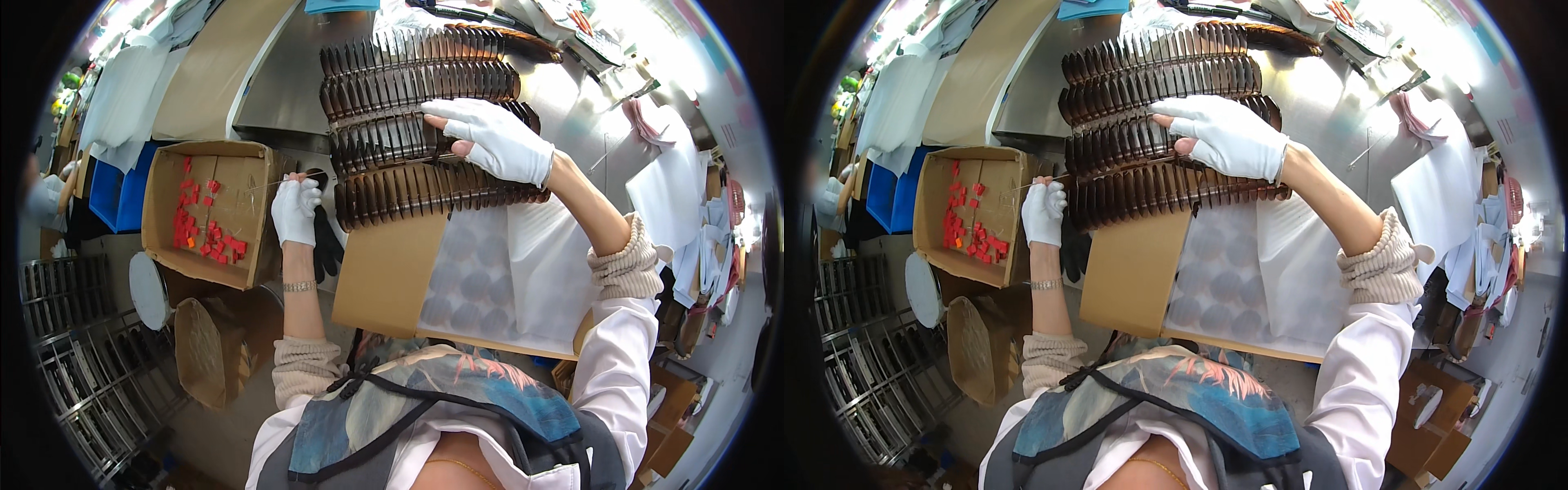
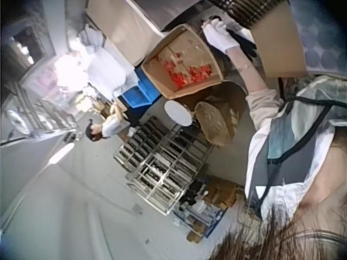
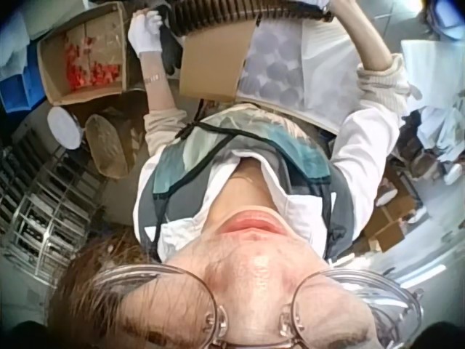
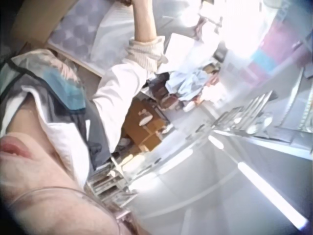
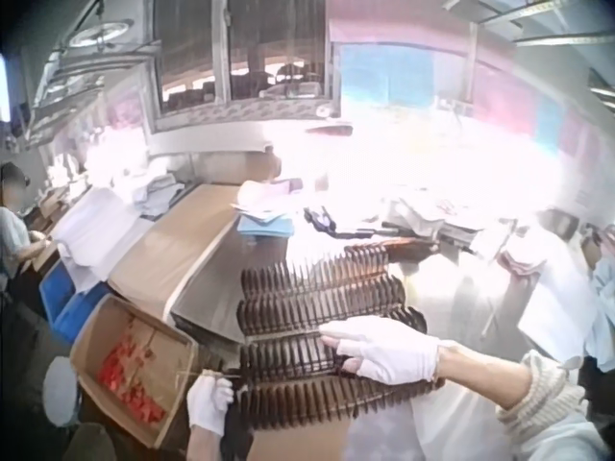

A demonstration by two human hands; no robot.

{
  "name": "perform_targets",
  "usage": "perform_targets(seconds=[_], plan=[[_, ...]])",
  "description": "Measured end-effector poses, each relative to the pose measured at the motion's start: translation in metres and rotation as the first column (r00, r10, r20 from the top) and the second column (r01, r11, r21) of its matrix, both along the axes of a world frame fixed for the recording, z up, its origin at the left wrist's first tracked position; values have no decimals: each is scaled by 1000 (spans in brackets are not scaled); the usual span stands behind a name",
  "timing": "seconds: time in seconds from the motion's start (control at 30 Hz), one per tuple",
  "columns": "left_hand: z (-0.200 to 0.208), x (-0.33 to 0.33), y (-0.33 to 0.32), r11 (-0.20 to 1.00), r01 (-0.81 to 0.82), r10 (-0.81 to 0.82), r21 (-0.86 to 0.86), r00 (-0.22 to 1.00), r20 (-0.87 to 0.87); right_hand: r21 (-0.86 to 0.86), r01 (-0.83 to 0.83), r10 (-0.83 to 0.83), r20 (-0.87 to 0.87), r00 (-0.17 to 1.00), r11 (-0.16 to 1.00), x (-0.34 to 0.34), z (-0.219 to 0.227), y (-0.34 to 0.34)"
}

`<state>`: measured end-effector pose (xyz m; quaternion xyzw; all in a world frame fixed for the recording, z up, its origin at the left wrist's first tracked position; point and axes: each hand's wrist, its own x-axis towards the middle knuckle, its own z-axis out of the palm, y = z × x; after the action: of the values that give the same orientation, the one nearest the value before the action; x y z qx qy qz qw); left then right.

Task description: The person repeatedly picks up dark cylindrical hair rollers and places them onto a metal rack, then removes them and returns them to the table. The person also handles a thin metal rod and a white sheet of paper, but the primary action is moving the rollers between the rack and the table.

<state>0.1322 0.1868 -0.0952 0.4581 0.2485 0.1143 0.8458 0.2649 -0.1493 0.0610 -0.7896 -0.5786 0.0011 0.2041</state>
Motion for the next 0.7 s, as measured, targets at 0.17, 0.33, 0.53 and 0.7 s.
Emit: perform_targets(seconds=[0.17,0.33,0.53,0.7], plan=[[15,9,-40,986,89,-81,139,995,-59,-10,5,-5,8,1000,1000,-1,0,5],[8,6,-30,982,92,-102,-163,993,-54,154,121,-118,-23,993,981,2,11,-2],[7,3,23,938,-274,270,-212,962,-46,148,607,-445,-551,706,781,12,12,-68],[11,20,-38,964,23,-16,266,1000,-27,185,601,-501,-395,770,778,6,-13,-76]])
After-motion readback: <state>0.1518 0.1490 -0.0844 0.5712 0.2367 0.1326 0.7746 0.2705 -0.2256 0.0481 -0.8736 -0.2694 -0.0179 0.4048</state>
